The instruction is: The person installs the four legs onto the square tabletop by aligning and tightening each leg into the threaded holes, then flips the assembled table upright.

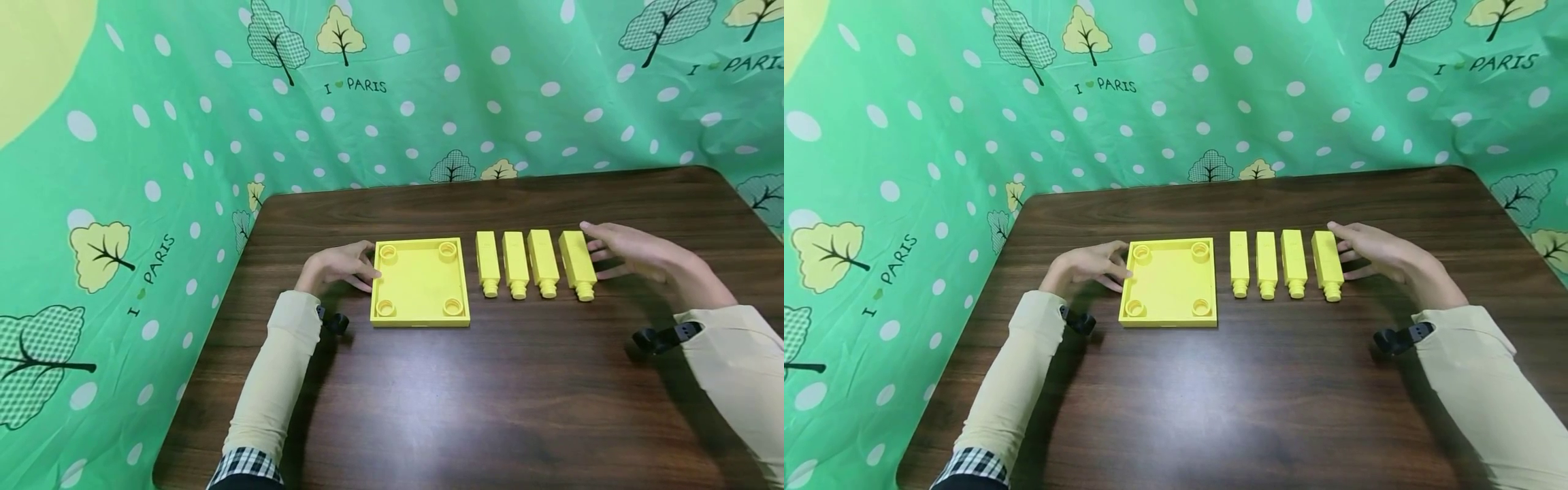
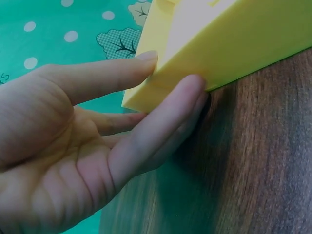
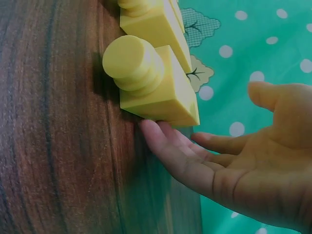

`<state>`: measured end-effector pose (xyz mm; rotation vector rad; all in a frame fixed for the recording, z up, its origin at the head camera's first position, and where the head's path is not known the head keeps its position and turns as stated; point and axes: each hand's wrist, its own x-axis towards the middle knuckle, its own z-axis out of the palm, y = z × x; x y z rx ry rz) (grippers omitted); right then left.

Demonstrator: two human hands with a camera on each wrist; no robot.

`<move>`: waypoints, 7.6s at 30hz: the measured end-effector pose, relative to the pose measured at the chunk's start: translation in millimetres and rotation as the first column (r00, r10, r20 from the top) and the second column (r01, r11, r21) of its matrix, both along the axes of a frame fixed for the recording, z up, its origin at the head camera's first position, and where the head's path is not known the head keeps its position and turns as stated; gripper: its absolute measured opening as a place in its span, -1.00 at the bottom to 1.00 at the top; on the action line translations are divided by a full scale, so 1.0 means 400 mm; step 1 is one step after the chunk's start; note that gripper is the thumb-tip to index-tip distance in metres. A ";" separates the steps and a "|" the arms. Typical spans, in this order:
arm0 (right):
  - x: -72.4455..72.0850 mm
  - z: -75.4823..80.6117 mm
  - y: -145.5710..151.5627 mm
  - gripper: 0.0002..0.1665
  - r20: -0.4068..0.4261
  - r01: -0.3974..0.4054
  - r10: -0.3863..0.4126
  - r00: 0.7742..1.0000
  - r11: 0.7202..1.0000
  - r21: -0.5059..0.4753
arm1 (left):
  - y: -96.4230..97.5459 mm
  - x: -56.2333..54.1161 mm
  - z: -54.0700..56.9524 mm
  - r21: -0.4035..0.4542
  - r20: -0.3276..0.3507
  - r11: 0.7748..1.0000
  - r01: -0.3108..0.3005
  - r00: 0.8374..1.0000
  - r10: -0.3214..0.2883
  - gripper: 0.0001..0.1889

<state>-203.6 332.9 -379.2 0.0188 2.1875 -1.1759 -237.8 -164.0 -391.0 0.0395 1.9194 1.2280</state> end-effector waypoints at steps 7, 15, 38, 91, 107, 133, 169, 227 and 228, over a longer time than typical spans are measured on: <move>0.008 -0.012 -0.011 0.17 -0.088 -0.035 0.047 0.995 0.991 0.129 | 0.001 0.007 0.003 0.016 0.012 1.000 -0.005 1.000 0.004 -0.09; 0.003 -0.016 -0.031 0.26 -0.171 -0.037 0.090 0.981 0.956 0.290 | 0.003 0.008 0.003 0.005 0.008 1.000 -0.015 1.000 0.014 -0.09; 0.003 -0.014 -0.018 0.06 -0.217 0.197 -0.179 0.960 0.978 0.064 | -0.004 0.005 0.001 -0.005 0.037 1.000 -0.025 0.999 0.025 -0.09; -0.030 0.123 -0.484 -0.45 -0.676 -0.001 -0.294 0.675 0.916 -0.400 | 0.015 -0.004 0.014 -0.041 0.070 0.999 -0.001 0.998 0.004 -0.08; -0.042 0.093 -0.595 -0.43 -0.633 -0.094 -0.213 0.745 0.905 -0.415 | 0.012 -0.011 0.011 -0.039 0.090 0.999 0.001 0.996 0.002 -0.05; -0.070 0.046 -0.712 -0.44 -0.603 -0.156 -0.119 0.789 0.910 -0.384 | 0.015 -0.011 0.012 -0.016 0.112 1.000 0.009 0.994 -0.008 -0.07; -0.078 0.046 -0.734 -0.11 -0.592 -0.233 0.112 0.798 0.963 -0.132 | 0.015 -0.011 0.013 -0.003 0.115 1.000 -0.001 0.993 0.002 -0.04; -0.090 0.027 -0.733 -0.54 -0.659 -0.227 0.009 0.752 0.942 -0.247 | 0.022 -0.006 0.011 -0.010 0.097 1.000 -0.002 0.995 0.003 -0.07; -0.090 0.025 -0.734 -0.54 -0.672 -0.224 0.009 0.740 0.946 -0.235 | 0.022 -0.006 0.011 -0.011 0.096 1.000 -0.002 0.995 0.003 -0.07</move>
